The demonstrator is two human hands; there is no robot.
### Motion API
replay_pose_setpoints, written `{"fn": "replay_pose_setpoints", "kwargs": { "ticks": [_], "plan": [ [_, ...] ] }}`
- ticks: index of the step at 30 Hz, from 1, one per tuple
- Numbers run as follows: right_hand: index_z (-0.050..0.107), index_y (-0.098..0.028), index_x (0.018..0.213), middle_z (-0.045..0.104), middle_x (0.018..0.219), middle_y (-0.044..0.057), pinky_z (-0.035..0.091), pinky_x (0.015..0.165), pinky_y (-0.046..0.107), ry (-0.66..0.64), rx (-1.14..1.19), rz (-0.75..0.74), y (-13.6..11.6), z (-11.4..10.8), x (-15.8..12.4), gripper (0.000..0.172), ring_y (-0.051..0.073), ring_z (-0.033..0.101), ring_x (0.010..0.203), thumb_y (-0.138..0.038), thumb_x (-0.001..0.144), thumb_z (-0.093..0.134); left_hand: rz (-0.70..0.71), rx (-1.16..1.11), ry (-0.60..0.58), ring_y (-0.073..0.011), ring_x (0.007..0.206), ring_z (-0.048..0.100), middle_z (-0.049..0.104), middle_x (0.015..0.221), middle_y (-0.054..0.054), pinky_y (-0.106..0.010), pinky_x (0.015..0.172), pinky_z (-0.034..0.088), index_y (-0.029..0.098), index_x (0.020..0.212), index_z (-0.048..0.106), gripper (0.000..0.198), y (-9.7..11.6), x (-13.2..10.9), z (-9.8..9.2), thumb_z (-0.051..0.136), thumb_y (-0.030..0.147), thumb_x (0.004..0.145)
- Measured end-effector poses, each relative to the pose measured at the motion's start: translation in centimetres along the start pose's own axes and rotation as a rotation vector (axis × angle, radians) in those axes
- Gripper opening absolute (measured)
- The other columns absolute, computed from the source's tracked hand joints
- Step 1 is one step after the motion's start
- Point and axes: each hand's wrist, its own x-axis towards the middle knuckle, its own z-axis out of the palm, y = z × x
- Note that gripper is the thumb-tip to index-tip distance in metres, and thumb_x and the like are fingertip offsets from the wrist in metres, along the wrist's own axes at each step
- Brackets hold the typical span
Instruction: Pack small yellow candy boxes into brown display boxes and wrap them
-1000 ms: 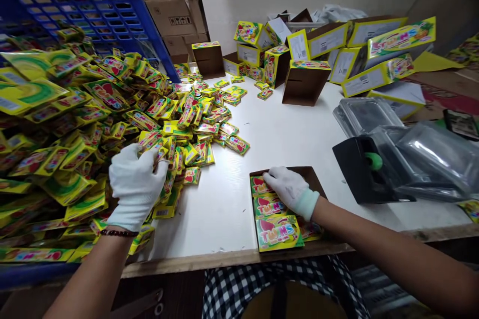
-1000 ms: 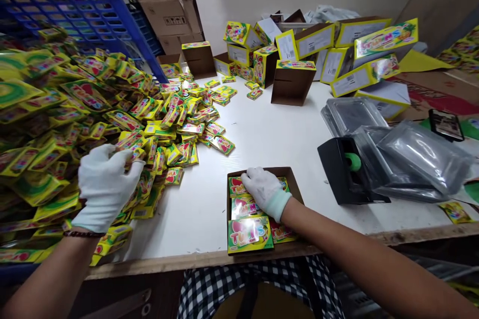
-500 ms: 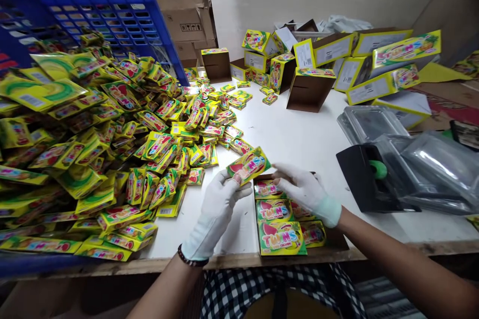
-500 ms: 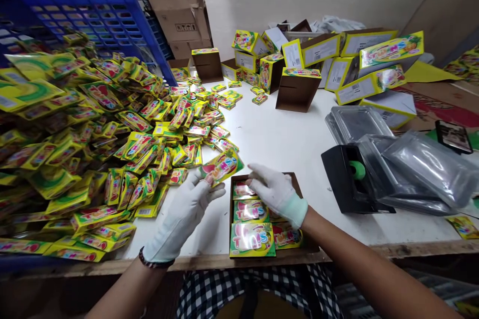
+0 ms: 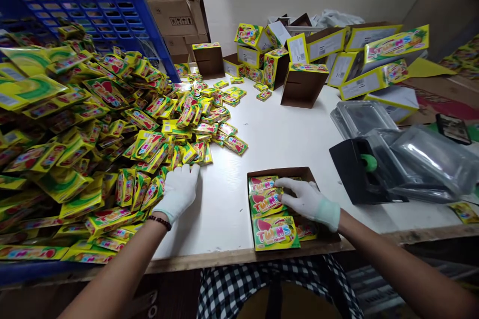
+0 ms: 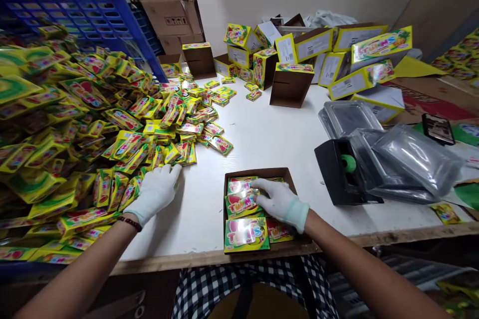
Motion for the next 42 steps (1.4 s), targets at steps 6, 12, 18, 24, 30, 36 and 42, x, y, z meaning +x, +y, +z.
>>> {"fn": "replay_pose_setpoints", "kwargs": {
  "ticks": [6, 12, 18, 24, 30, 36, 42],
  "plan": [
    [0.071, -0.020, 0.106, 0.059, 0.097, 0.008, 0.044, 0.078, 0.031, -0.092, -0.296, -0.124, -1.5, -0.7, 0.5, 0.026, 0.021, 0.059, 0.089, -0.029, 0.091, 0.052, 0.153, 0.001, -0.047, -0.0322, 0.089, 0.064, 0.067, 0.096, -0.016, -0.043, 0.077, 0.044, 0.016, 0.109, 0.064, 0.032, -1.7, 1.3, -0.8, 0.049, 0.018, 0.081],
    [0.066, -0.019, 0.097, 0.062, 0.079, 0.001, 0.042, 0.072, 0.031, -0.092, -0.086, 0.009, -0.7, -0.7, 1.6, 0.026, 0.017, 0.057, 0.075, -0.038, 0.080, 0.065, 0.034, -0.612, 0.177, -0.0224, 0.090, 0.064, 0.066, 0.103, -0.006, -0.033, 0.078, 0.049, 0.021, 0.116, 0.056, 0.044, 0.7, 0.4, -3.7, 0.058, 0.049, 0.082],
    [0.066, -0.017, 0.096, 0.065, 0.078, 0.000, 0.043, 0.062, 0.027, 0.007, 0.231, 0.058, -0.2, -0.2, 1.3, 0.025, 0.015, 0.057, 0.068, -0.033, 0.077, 0.064, -0.172, -1.578, 0.156, -0.0124, 0.058, 0.056, 0.059, 0.073, 0.002, -0.027, 0.057, 0.048, 0.019, 0.089, 0.053, 0.038, 6.2, -1.2, -4.0, 0.049, 0.057, 0.090],
    [0.073, -0.018, 0.090, 0.067, 0.091, 0.004, 0.045, 0.077, 0.031, 0.020, 0.006, -0.047, -0.9, -0.8, 0.3, 0.013, 0.019, 0.062, 0.084, -0.024, 0.082, 0.064, -0.211, -1.790, 0.025, -0.0108, 0.065, 0.058, 0.063, 0.091, -0.002, -0.025, 0.057, 0.050, 0.019, 0.101, 0.055, 0.029, 10.8, -3.2, -4.8, 0.057, 0.045, 0.089],
    [0.073, -0.020, 0.102, 0.065, 0.097, 0.007, 0.047, 0.081, 0.033, -0.017, -0.030, -0.120, -0.1, -0.6, 0.6, 0.020, 0.020, 0.062, 0.090, -0.024, 0.086, 0.061, -0.245, -1.801, 0.009, -0.0140, 0.076, 0.061, 0.064, 0.096, -0.005, -0.026, 0.063, 0.051, 0.017, 0.107, 0.054, 0.030, 12.1, -4.0, -6.4, 0.056, 0.040, 0.089],
    [0.053, -0.020, 0.128, 0.066, 0.104, 0.007, 0.053, 0.071, 0.031, 0.299, 0.501, -0.149, -1.3, -1.7, 1.5, 0.043, 0.016, 0.064, 0.081, -0.038, 0.090, 0.058, 0.027, -1.673, -0.010, -0.0176, 0.091, 0.063, 0.066, 0.102, -0.006, -0.030, 0.077, 0.053, 0.018, 0.113, 0.053, 0.027, 12.8, -4.0, -6.5, 0.054, 0.033, 0.091],
    [0.064, -0.019, 0.099, 0.070, 0.097, 0.004, 0.052, 0.084, 0.034, 0.296, 0.397, -0.140, 0.1, -1.1, 2.8, 0.017, 0.019, 0.065, 0.092, -0.027, 0.088, 0.054, 0.037, -0.946, 0.331, -0.0250, 0.110, 0.059, 0.063, 0.118, -0.012, -0.041, 0.099, 0.044, 0.019, 0.120, 0.056, 0.033, 9.0, 0.5, -3.5, 0.048, 0.037, 0.093]
  ]
}}
